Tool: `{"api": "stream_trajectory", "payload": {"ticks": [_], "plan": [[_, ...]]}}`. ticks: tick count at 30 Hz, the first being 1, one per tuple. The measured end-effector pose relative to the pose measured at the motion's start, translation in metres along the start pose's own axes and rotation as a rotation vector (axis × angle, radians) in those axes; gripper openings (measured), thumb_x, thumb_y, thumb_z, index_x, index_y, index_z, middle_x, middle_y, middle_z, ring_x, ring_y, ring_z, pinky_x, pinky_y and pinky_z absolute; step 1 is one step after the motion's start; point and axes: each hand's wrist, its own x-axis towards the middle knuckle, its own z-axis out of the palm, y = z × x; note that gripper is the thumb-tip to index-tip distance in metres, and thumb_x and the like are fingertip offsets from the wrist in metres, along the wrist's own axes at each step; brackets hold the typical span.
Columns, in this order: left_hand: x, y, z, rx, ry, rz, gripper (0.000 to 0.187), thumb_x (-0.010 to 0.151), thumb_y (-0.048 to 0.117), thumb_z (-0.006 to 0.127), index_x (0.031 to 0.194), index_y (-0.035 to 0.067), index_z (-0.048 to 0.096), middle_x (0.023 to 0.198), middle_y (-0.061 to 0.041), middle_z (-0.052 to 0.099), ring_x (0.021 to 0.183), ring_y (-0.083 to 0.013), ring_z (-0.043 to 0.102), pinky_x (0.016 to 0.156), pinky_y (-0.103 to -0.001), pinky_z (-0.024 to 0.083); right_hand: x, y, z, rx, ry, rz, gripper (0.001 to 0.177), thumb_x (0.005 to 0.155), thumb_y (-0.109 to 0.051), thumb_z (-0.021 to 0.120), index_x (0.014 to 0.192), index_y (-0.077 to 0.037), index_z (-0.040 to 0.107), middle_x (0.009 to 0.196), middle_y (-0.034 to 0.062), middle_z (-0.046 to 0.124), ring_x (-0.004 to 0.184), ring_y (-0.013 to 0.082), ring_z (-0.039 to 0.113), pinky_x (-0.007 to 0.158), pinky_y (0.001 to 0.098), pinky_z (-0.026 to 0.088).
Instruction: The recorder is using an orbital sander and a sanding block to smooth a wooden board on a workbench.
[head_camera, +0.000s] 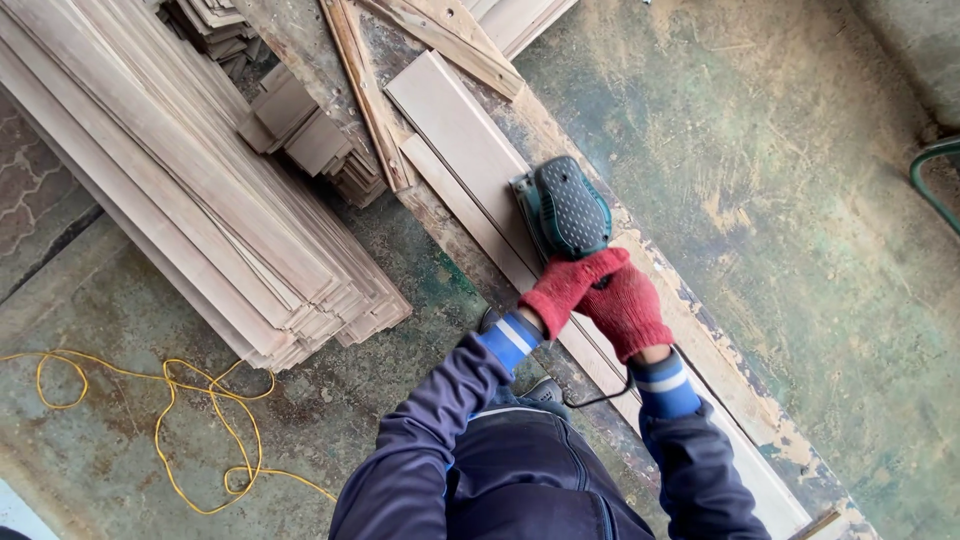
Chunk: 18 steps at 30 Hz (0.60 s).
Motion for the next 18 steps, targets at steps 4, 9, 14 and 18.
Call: {"api": "stream_trajectory", "payload": {"ticks": [4,9,14,18], "plan": [[-0.006,0.06,-0.017,0.048,0.028,0.0,0.086,0.056,0.045,0.097,0.123,-0.002,0.071,0.112,-0.024,0.073,0.107,-0.0365,0.072,0.084,-0.044,0.065,0.013,-0.062,-0.008,-0.001,-0.015,-0.022,0.046,0.093,-0.047,0.055,0.087,-0.007,0.077,0.083,0.0171,0.076,0.1,0.0435,0.072,0.094,0.057,0.057],[-0.015,0.111,-0.034,0.126,0.098,0.074,0.087,0.057,0.048,0.092,0.125,-0.001,0.07,0.12,-0.021,0.074,0.118,-0.0331,0.069,0.099,-0.041,0.06,0.025,-0.117,-0.013,0.064,-0.027,-0.168,0.047,0.095,-0.04,0.049,0.094,0.0,0.074,0.091,0.0256,0.074,0.102,0.0515,0.068,0.093,0.064,0.054],[-0.002,0.111,-0.056,0.059,0.037,0.108,0.072,0.058,0.043,0.088,0.116,0.002,0.075,0.108,-0.015,0.076,0.101,-0.0268,0.074,0.085,-0.037,0.063,0.038,-0.113,0.001,0.024,-0.026,-0.221,0.043,0.092,-0.044,0.057,0.092,-0.003,0.071,0.088,0.0227,0.073,0.1,0.0496,0.069,0.087,0.0635,0.056],[-0.002,0.088,-0.068,0.058,-0.174,0.18,0.062,0.067,0.039,0.082,0.117,0.004,0.074,0.12,-0.013,0.074,0.109,-0.0269,0.073,0.092,-0.037,0.062,0.025,-0.1,0.006,0.037,-0.025,-0.203,0.042,0.092,-0.045,0.056,0.09,-0.005,0.07,0.086,0.0208,0.073,0.099,0.0487,0.069,0.085,0.0628,0.057]]}}
